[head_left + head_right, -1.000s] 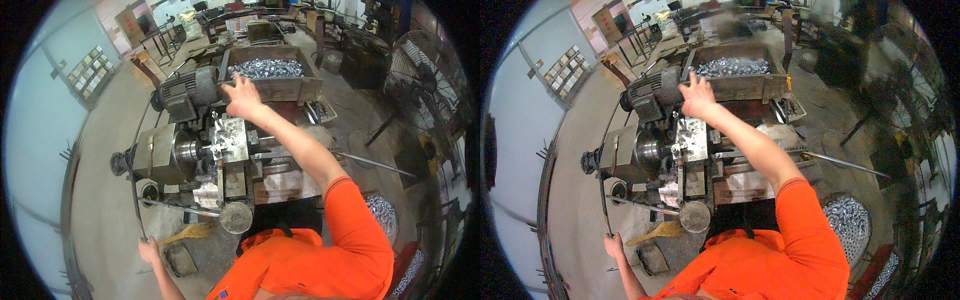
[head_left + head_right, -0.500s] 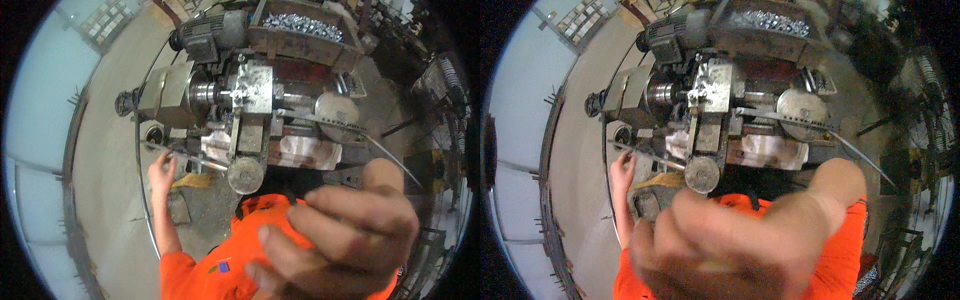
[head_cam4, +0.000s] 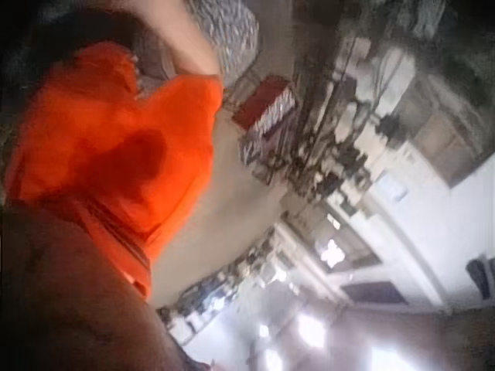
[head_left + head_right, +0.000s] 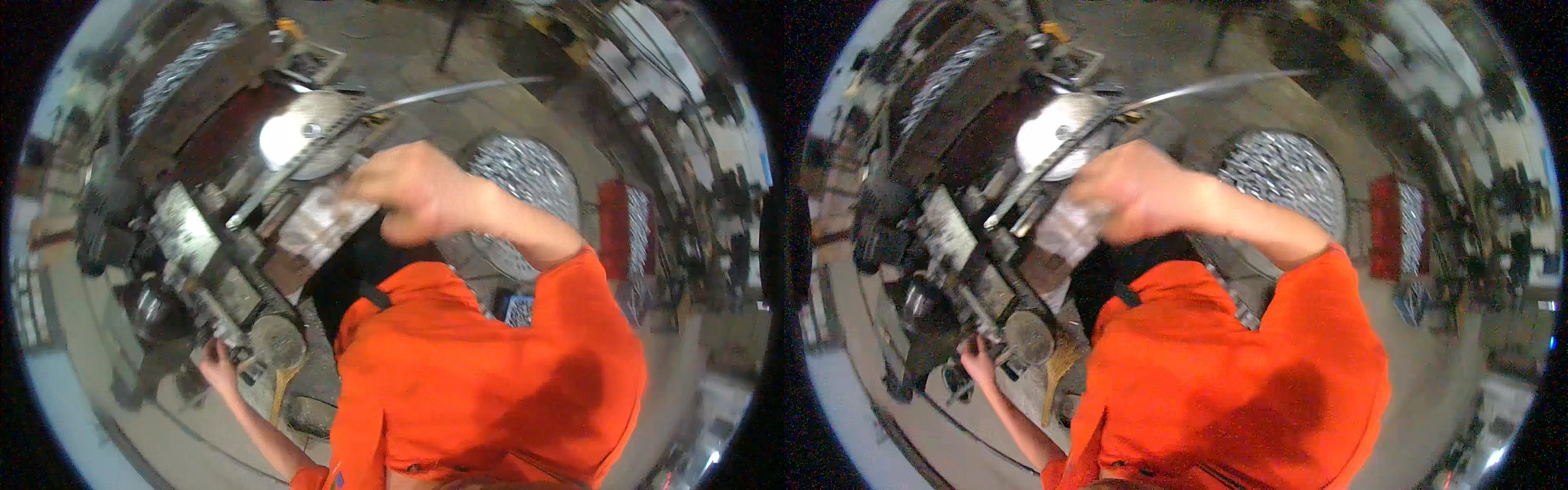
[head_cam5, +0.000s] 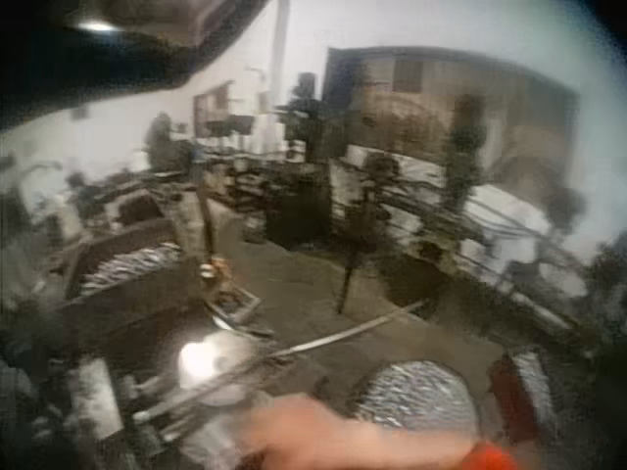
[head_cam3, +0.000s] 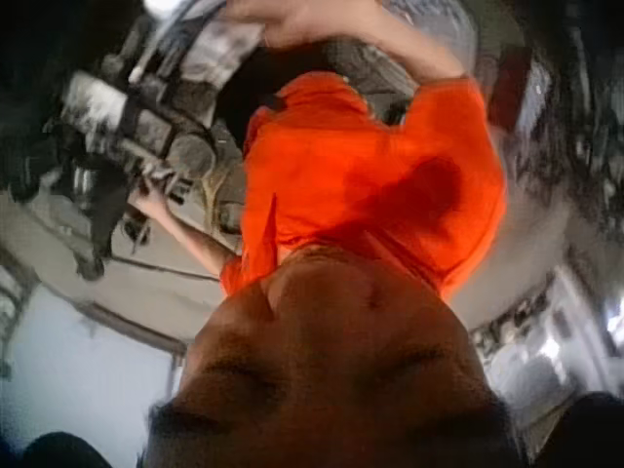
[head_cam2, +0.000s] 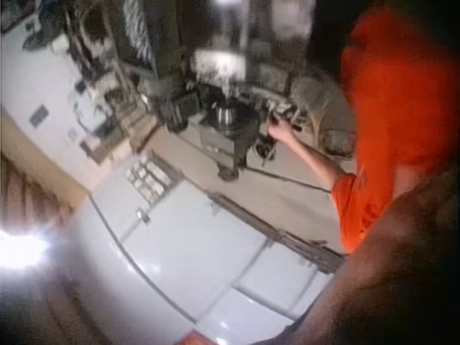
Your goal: The person operates a metal turning machine, repeatedly inserting small metal pieces into the chuck, engaging the machine with a lever, and collecting the finished parts into a perforated tray. The cycle is repeated continuously throughout the clip.
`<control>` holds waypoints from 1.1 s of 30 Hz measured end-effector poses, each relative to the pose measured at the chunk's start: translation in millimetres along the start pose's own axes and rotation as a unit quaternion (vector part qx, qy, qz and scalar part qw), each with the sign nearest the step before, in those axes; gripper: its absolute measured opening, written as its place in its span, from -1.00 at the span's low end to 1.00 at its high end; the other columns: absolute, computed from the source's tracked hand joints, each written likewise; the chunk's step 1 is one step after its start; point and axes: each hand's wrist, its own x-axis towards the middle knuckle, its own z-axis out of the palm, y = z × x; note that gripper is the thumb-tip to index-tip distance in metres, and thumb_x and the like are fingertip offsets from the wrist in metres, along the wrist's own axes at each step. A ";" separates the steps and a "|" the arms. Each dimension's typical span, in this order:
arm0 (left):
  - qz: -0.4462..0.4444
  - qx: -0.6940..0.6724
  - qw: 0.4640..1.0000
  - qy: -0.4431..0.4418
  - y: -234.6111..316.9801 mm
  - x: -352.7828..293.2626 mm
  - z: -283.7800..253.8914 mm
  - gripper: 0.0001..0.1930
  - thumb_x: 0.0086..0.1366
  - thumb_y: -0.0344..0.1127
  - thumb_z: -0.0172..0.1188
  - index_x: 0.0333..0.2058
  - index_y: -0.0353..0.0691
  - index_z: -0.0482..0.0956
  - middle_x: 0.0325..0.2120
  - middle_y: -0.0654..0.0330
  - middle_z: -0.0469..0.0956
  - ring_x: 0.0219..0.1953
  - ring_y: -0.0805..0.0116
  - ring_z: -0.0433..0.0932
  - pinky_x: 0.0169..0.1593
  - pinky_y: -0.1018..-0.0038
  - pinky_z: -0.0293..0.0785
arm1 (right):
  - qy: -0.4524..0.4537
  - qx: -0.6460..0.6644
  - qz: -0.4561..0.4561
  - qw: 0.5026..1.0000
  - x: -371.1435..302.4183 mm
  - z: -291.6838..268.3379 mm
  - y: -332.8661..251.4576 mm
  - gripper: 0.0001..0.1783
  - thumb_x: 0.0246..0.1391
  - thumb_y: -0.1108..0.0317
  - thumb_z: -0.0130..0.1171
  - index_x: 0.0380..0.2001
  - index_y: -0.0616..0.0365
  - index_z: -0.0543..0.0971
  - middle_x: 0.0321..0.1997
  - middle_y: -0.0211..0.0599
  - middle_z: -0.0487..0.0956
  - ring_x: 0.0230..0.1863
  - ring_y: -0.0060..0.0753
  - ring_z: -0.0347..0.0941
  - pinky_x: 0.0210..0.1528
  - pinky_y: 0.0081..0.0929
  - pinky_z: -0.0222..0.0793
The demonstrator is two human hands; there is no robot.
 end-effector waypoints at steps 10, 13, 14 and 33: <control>0.014 -0.034 0.999 0.000 -8.1 -17.5 21.4 -0.66 0.22 -0.25 0.12 -0.22 -0.49 0.50 -0.32 0.02 0.56 -0.29 0.24 0.52 -0.19 0.37 0.39 | -0.076 -0.212 0.635 0.739 -395.8 31.7 -10.9 -0.59 -0.40 0.23 0.15 -0.32 0.01 0.63 -0.18 -0.08 0.55 -0.20 -0.06 0.48 -0.08 -0.30 0.40; 0.030 -0.038 0.999 -0.008 -21.7 -21.0 18.9 -0.62 0.21 -0.21 0.13 -0.20 -0.50 0.49 -0.31 0.00 0.55 -0.29 0.25 0.52 -0.20 0.38 0.40 | 0.001 -0.194 0.606 0.772 -396.7 51.6 -5.0 -0.60 -0.39 0.19 0.14 -0.33 -0.02 0.63 -0.10 -0.13 0.53 -0.10 -0.12 0.45 -0.03 -0.37 0.38; 0.043 -0.037 0.998 -0.001 -27.2 -18.9 18.8 -0.62 0.21 -0.21 0.13 -0.19 -0.49 0.49 -0.31 -0.01 0.55 -0.29 0.25 0.52 -0.20 0.39 0.40 | 0.014 -0.163 0.637 0.754 -392.8 54.0 -2.4 -0.57 -0.40 0.20 0.16 -0.30 -0.03 0.62 -0.10 -0.09 0.52 -0.10 -0.12 0.45 -0.03 -0.37 0.37; -0.042 0.074 0.996 0.009 5.3 -27.5 10.7 -0.70 0.17 -0.22 0.11 -0.23 -0.33 0.54 -0.40 -0.02 0.58 -0.33 0.24 0.56 -0.24 0.39 0.41 | -0.112 -0.275 0.535 0.791 -500.6 78.8 65.2 -0.84 -0.37 0.25 0.15 -0.76 0.09 0.49 -0.64 -0.19 0.45 -0.47 -0.05 0.43 -0.42 -0.23 0.41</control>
